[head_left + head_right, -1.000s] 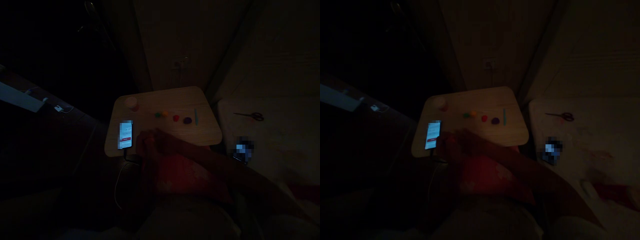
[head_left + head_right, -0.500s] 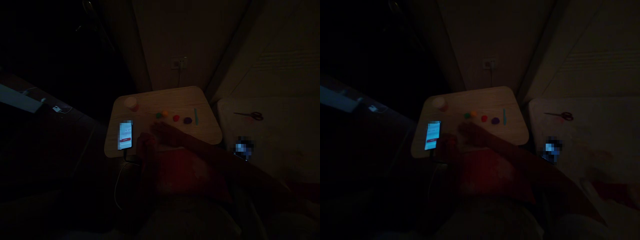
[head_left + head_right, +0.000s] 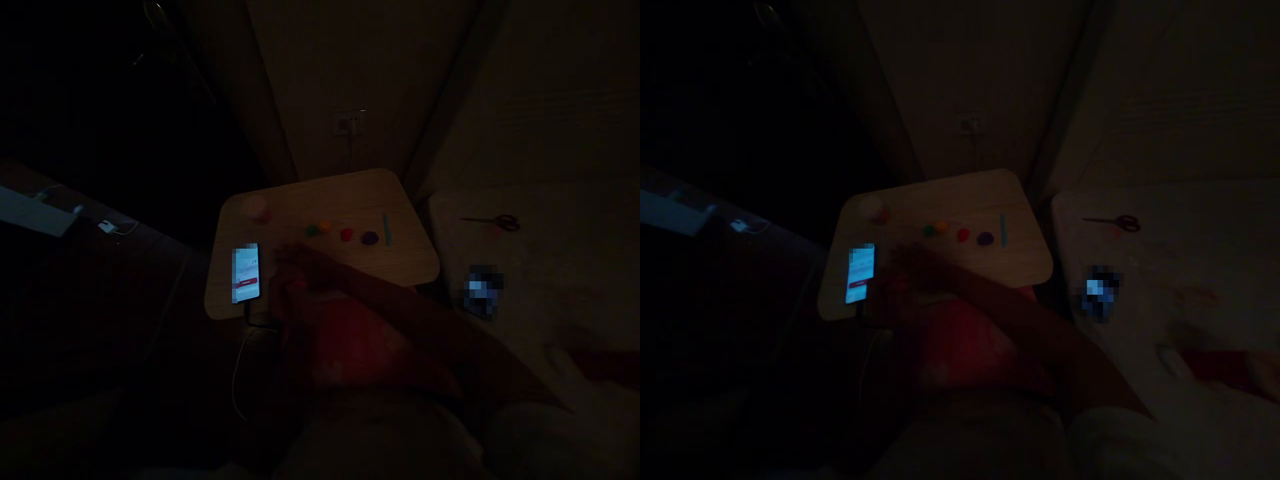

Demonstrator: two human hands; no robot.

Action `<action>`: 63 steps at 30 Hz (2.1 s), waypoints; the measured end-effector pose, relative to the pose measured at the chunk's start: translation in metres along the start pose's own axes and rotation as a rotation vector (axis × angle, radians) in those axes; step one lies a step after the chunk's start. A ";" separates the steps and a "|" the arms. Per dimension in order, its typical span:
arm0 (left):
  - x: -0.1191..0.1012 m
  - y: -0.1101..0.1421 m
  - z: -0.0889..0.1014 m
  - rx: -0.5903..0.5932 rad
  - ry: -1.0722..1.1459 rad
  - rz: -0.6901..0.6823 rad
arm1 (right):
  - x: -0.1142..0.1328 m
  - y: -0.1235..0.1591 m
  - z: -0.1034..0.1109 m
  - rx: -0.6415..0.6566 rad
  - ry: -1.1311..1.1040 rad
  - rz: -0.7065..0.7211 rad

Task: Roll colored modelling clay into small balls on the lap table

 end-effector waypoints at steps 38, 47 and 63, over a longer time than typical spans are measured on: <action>0.012 -0.002 -0.007 0.095 0.112 0.118 | 0.030 0.150 0.010 -0.099 -0.095 -0.093; 0.023 0.002 -0.008 0.144 0.091 0.181 | 0.024 0.165 0.025 -0.225 -0.201 -0.131; 0.027 0.004 -0.017 0.227 0.018 0.296 | 0.008 0.174 0.038 -0.592 -0.468 -0.481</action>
Point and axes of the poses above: each hand's wrist, its own y-axis away from the middle knuckle, its own z-axis out of the back of the hand, x = y × z, the point moved 4 cm from there along -y, towards the middle knuckle, and after that the axes turned 9 degrees about z, right-handed, at the moved point
